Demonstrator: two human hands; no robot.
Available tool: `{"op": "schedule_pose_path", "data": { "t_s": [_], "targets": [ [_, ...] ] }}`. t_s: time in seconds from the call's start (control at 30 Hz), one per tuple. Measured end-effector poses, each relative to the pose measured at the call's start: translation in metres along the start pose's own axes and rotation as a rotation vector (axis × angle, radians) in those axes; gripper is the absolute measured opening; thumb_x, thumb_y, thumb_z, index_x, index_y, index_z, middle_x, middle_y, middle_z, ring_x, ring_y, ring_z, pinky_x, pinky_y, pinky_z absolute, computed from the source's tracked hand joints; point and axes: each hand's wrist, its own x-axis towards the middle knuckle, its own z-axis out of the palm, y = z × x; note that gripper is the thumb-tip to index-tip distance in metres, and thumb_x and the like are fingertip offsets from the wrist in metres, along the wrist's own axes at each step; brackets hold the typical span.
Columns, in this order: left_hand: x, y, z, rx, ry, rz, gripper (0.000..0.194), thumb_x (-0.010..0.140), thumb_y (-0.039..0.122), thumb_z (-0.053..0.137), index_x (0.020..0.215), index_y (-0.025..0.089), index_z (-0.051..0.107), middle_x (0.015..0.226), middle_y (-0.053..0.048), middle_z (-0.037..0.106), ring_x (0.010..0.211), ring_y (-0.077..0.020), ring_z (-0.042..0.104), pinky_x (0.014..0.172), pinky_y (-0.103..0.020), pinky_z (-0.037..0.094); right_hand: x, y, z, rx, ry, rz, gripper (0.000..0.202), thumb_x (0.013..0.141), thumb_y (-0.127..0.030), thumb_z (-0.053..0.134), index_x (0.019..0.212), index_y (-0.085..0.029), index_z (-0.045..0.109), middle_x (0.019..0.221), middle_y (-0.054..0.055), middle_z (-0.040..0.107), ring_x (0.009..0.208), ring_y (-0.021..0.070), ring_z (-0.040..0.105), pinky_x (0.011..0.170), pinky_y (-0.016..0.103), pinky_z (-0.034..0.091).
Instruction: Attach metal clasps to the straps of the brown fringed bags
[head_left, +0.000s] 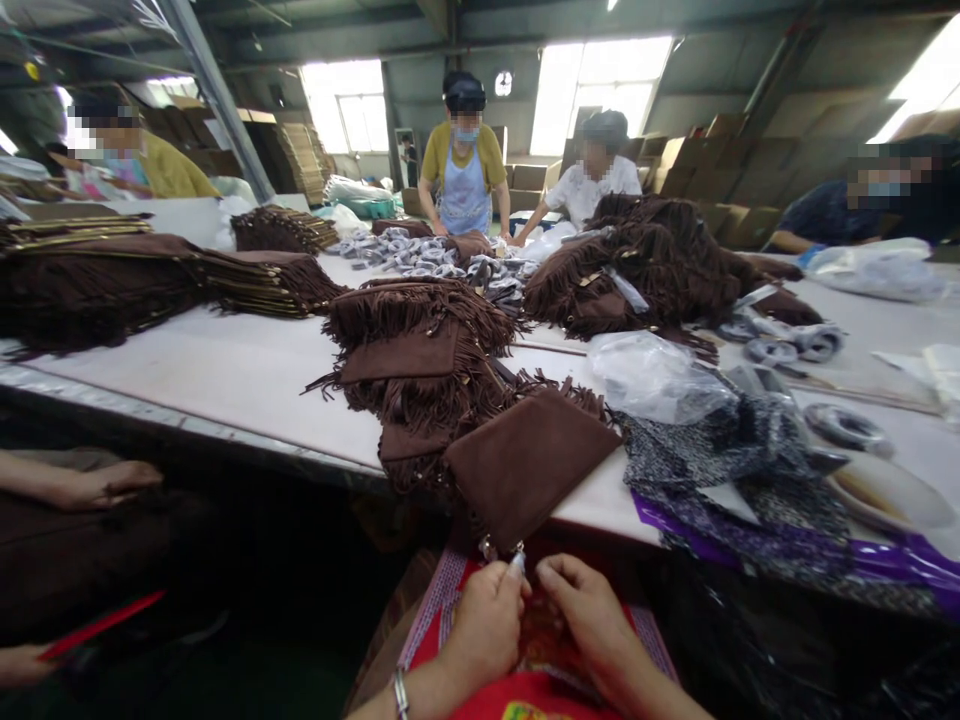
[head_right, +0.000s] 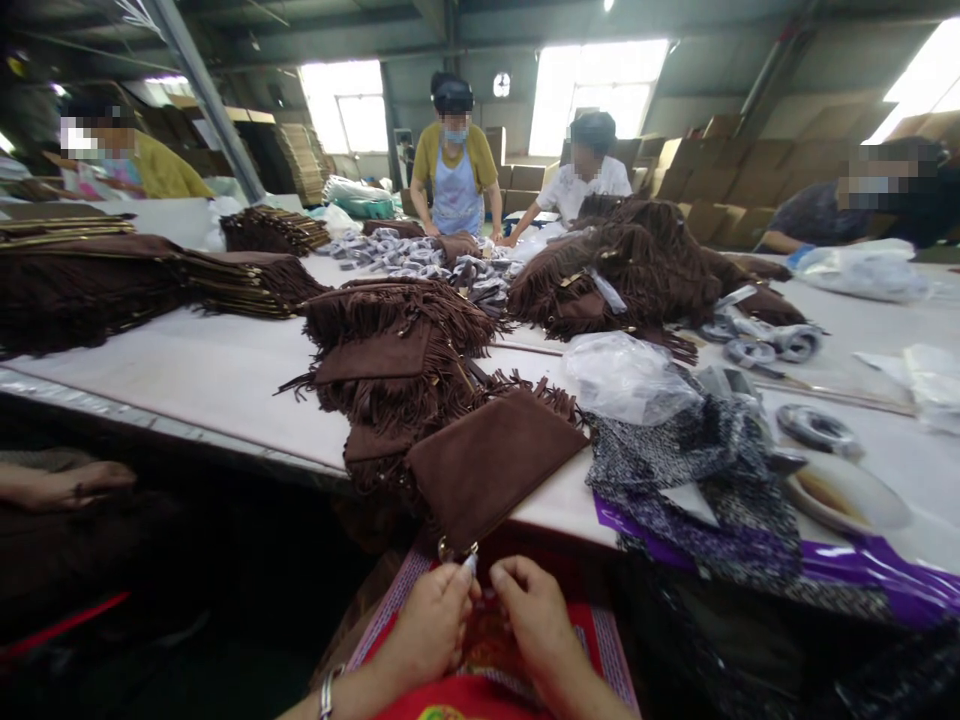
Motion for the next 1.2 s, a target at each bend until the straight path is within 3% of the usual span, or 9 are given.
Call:
{"op": "schedule_pose_path", "data": {
  "t_s": [0.1,0.17,0.33,0.5,0.63,0.77,1.0,1.13,1.2],
  "targets": [
    [-0.001,-0.002,0.002,0.068,0.031,0.129,0.043,0.079,0.062,0.059,0.071,0.02,0.056,0.056,0.002,0.052,0.056,-0.0152,0.05,0.051,-0.026,0.035,-0.009,-0.008,0.005,0.275,-0.191,0.116,0.038,0.072,-0.052,0.077,0.08,-0.017,0.066,0.06,-0.003,0.058,0.054,0.013,0.054,0.054,0.025,0.041],
    [-0.001,-0.004,0.003,0.07,0.007,0.145,0.044,0.079,0.062,0.059,0.071,0.02,0.056,0.058,0.001,0.055,0.058,-0.0157,0.05,0.051,-0.027,0.035,-0.012,-0.011,0.012,0.436,-0.251,0.194,0.038,0.071,-0.05,0.08,0.081,-0.017,0.065,0.06,-0.003,0.058,0.054,0.0126,0.054,0.055,0.025,0.042],
    [-0.002,-0.002,0.005,-0.103,-0.135,-0.052,0.052,0.075,0.072,0.056,0.069,0.022,0.048,0.044,0.011,0.034,0.036,-0.0064,0.025,0.04,-0.022,0.021,-0.008,-0.005,0.023,0.677,-0.303,0.202,0.037,0.064,-0.041,0.087,0.065,-0.017,0.059,0.057,-0.005,0.055,0.053,0.0104,0.048,0.053,0.023,0.04],
    [-0.007,0.017,0.003,-0.343,-0.385,-0.225,0.046,0.085,0.067,0.051,0.072,0.024,0.042,0.041,0.014,0.024,0.033,-0.0041,0.008,0.036,-0.018,0.012,-0.003,-0.006,0.024,0.682,-0.235,0.208,0.033,0.063,-0.041,0.087,0.076,-0.019,0.066,0.069,-0.001,0.064,0.066,0.0149,0.058,0.065,0.026,0.047],
    [-0.013,0.034,0.001,-0.597,-0.54,-0.308,0.037,0.097,0.049,0.041,0.072,0.022,0.041,0.044,0.013,0.018,0.038,-0.0049,-0.002,0.037,-0.017,0.006,-0.001,-0.016,0.025,0.538,-0.217,0.181,0.033,0.072,-0.051,0.078,0.072,-0.021,0.065,0.063,-0.001,0.062,0.061,0.0172,0.058,0.058,0.028,0.047],
    [-0.017,0.042,-0.003,-0.733,-0.658,-0.318,0.034,0.095,0.043,0.05,0.072,0.02,0.043,0.045,0.013,0.018,0.039,-0.0051,-0.004,0.037,-0.016,0.004,0.003,-0.024,0.028,0.491,-0.288,0.165,0.035,0.073,-0.055,0.075,0.071,-0.021,0.066,0.057,-0.001,0.06,0.057,0.0172,0.058,0.054,0.027,0.046],
    [-0.017,0.042,-0.009,-0.75,-0.755,-0.217,0.036,0.088,0.041,0.064,0.071,0.021,0.04,0.043,0.013,0.02,0.038,-0.0053,-0.004,0.035,-0.016,0.004,0.001,-0.041,0.034,0.663,-0.36,0.145,0.031,0.064,-0.038,0.087,0.08,-0.017,0.071,0.072,0.0,0.065,0.057,0.0089,0.053,0.055,0.019,0.044],
    [-0.013,0.04,-0.006,-0.715,-0.726,-0.233,0.036,0.088,0.042,0.063,0.069,0.02,0.042,0.046,0.012,0.019,0.038,-0.0049,0.0,0.036,-0.015,0.009,-0.003,-0.045,0.039,0.62,-0.32,0.11,0.035,0.063,-0.041,0.087,0.08,-0.017,0.07,0.074,0.001,0.066,0.055,0.0096,0.052,0.051,0.02,0.043],
    [-0.014,0.04,-0.006,-0.639,-0.669,-0.259,0.037,0.087,0.049,0.062,0.07,0.019,0.048,0.048,0.011,0.027,0.036,-0.0043,0.014,0.038,-0.015,0.02,-0.002,-0.042,0.038,0.609,-0.339,0.172,0.04,0.064,-0.05,0.085,0.08,-0.018,0.067,0.06,-0.002,0.061,0.045,0.0084,0.047,0.045,0.019,0.039]
  ]
}}
